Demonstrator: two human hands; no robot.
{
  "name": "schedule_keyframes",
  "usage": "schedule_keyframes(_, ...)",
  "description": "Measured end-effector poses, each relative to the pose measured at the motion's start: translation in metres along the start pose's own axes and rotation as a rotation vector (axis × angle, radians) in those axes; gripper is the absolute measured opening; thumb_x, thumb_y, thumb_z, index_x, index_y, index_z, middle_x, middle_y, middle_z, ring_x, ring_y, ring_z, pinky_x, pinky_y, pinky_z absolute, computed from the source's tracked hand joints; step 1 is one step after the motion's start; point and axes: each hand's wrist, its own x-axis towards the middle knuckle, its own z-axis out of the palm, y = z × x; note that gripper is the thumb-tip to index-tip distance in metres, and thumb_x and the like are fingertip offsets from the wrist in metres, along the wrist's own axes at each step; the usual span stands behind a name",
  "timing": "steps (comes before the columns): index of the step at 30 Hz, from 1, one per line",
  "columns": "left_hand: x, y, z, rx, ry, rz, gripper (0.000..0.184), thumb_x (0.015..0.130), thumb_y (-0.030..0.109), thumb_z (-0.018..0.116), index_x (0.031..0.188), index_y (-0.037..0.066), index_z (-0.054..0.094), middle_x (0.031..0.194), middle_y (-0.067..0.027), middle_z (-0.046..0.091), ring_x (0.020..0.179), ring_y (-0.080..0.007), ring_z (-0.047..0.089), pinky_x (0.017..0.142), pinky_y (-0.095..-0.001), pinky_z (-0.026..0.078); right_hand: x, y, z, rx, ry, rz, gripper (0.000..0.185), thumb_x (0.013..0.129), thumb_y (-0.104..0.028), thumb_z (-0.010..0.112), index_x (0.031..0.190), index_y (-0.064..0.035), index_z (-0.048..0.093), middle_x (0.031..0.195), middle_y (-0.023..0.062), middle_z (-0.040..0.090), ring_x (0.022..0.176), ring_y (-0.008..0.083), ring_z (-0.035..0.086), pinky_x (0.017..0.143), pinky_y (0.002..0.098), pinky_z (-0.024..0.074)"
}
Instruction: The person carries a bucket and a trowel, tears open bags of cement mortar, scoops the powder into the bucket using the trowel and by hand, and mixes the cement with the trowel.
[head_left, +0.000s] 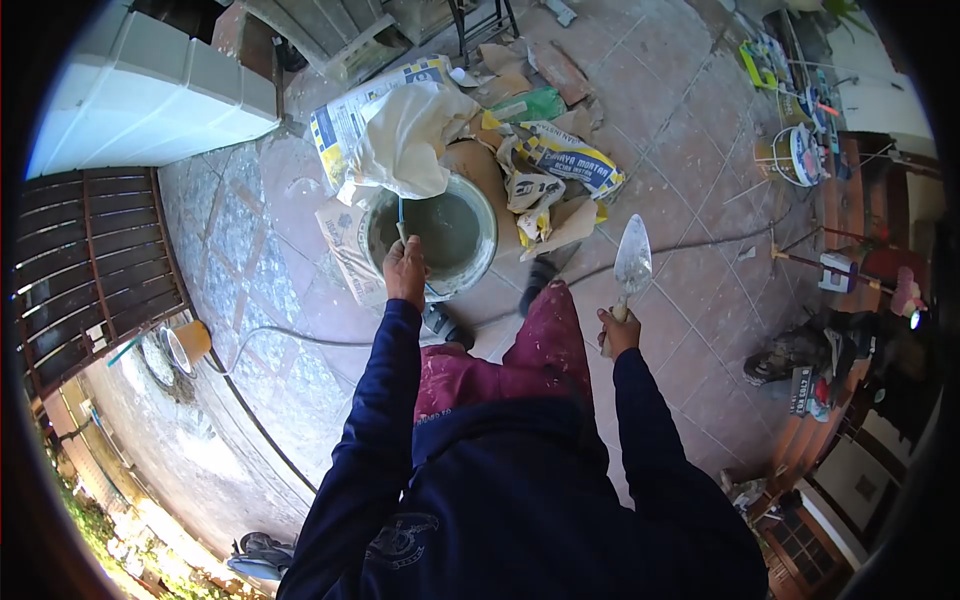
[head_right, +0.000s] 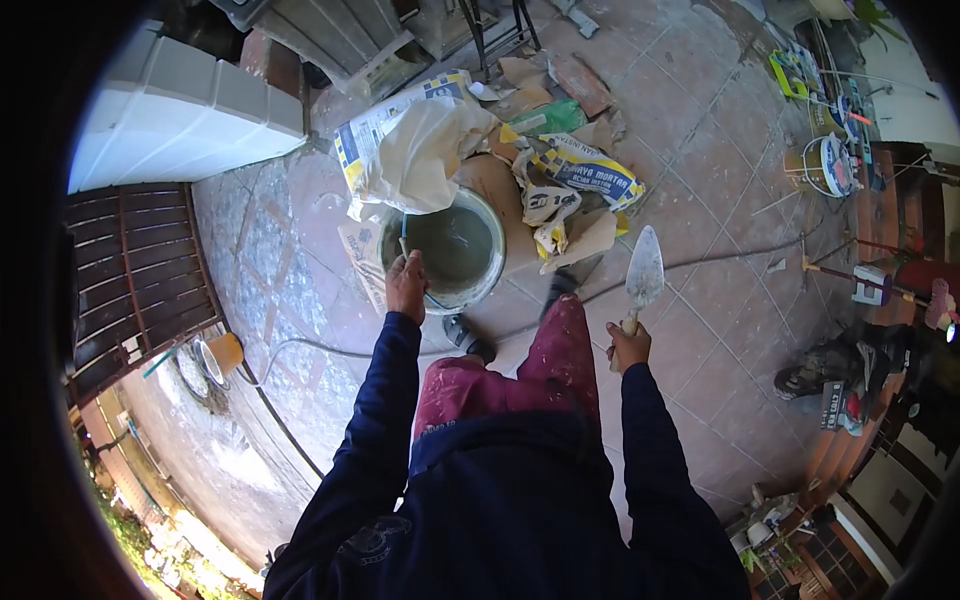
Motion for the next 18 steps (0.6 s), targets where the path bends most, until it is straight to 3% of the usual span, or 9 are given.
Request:
schedule_keyframes(7,0.038,-0.013,0.027,-0.041,0.122,0.04,0.02,0.091,0.027,0.059,0.08,0.013,0.052,0.065,0.0035,0.043,0.052,-0.0076,0.043,0.049,-0.0237,0.039,0.106,-0.05,-0.012,-0.132,-0.134,-0.098,0.028,0.076,-0.012,0.076,0.09,-0.0044,0.053,0.063,0.0025,0.051,0.042,0.0119,0.048,0.035,0.028,0.0411)
schedule_keyframes(9,0.04,-0.008,0.023,0.184,0.164,0.137,0.019,0.091,0.028,0.06,0.084,0.012,0.055,0.065,0.0035,0.044,0.053,-0.0078,0.045,0.049,-0.0237,0.041,0.142,-0.061,-0.019,-0.217,-0.213,-0.145,0.028,0.075,-0.012,0.077,0.09,-0.0042,0.055,0.064,0.0017,0.051,0.044,0.0108,0.049,0.035,0.0276,0.0413)
schedule_keyframes(11,0.043,-0.004,0.009,0.131,0.34,0.037,0.019,0.091,0.029,0.06,0.09,0.01,0.057,0.067,0.004,0.045,0.054,-0.0073,0.047,0.048,-0.0222,0.042,0.187,-0.077,-0.019,-0.292,-0.209,-0.172,0.031,0.072,-0.011,0.079,0.091,-0.003,0.055,0.067,0.0028,0.055,0.045,0.0103,0.05,0.037,0.0268,0.0416)
schedule_keyframes(13,0.079,-0.062,-0.077,0.106,0.463,-0.071,0.046,0.09,0.033,0.06,0.129,0.009,0.05,0.093,-0.0063,0.055,0.082,-0.0194,0.058,0.062,-0.0323,0.05,0.236,-0.087,-0.019,-0.381,-0.243,-0.226,0.03,0.072,-0.009,0.078,0.089,-0.0033,0.055,0.068,0.0035,0.057,0.046,0.0102,0.051,0.038,0.0257,0.0411)
schedule_keyframes(14,0.071,-0.072,-0.079,0.143,0.61,-0.094,0.052,0.088,0.039,0.061,0.128,0.009,0.047,0.1,-0.0088,0.052,0.094,-0.0255,0.055,0.068,-0.0408,0.05,0.261,-0.094,-0.018,-0.391,-0.27,-0.178,0.035,0.069,-0.013,0.081,0.093,-0.0005,0.058,0.074,0.0076,0.063,0.052,0.0146,0.055,0.047,0.0297,0.0472)
schedule_keyframes(15,0.059,-0.081,-0.079,0.177,0.757,-0.116,0.058,0.087,0.045,0.062,0.128,0.009,0.044,0.107,-0.0112,0.05,0.106,-0.0315,0.052,0.075,-0.0493,0.05,0.293,-0.097,-0.018,-0.482,-0.248,-0.294,0.039,0.068,-0.015,0.081,0.095,0.0005,0.059,0.078,0.0095,0.064,0.057,0.0173,0.058,0.052,0.0316,0.0486)
schedule_keyframes(17,0.02,-0.104,-0.057,0.178,0.828,-0.321,0.063,0.082,0.057,0.061,0.121,0.01,0.042,0.103,-0.0134,0.049,0.113,-0.0387,0.047,0.084,-0.0592,0.043,0.354,-0.091,-0.015,-0.668,-0.207,-0.519,0.046,0.066,-0.02,0.083,0.099,0.0027,0.06,0.085,0.0134,0.067,0.068,0.0226,0.063,0.063,0.0353,0.0516)
schedule_keyframes(18,0.007,-0.147,-0.064,0.107,0.787,-0.472,0.063,0.08,0.064,0.058,0.111,0.01,0.045,0.1,-0.0122,0.049,0.112,-0.0388,0.048,0.08,-0.0595,0.045,0.374,-0.1,-0.009,-0.661,-0.2,-0.479,0.051,0.064,-0.022,0.083,0.102,0.0031,0.06,0.09,0.0154,0.067,0.076,0.0254,0.064,0.07,0.0365,0.0506)
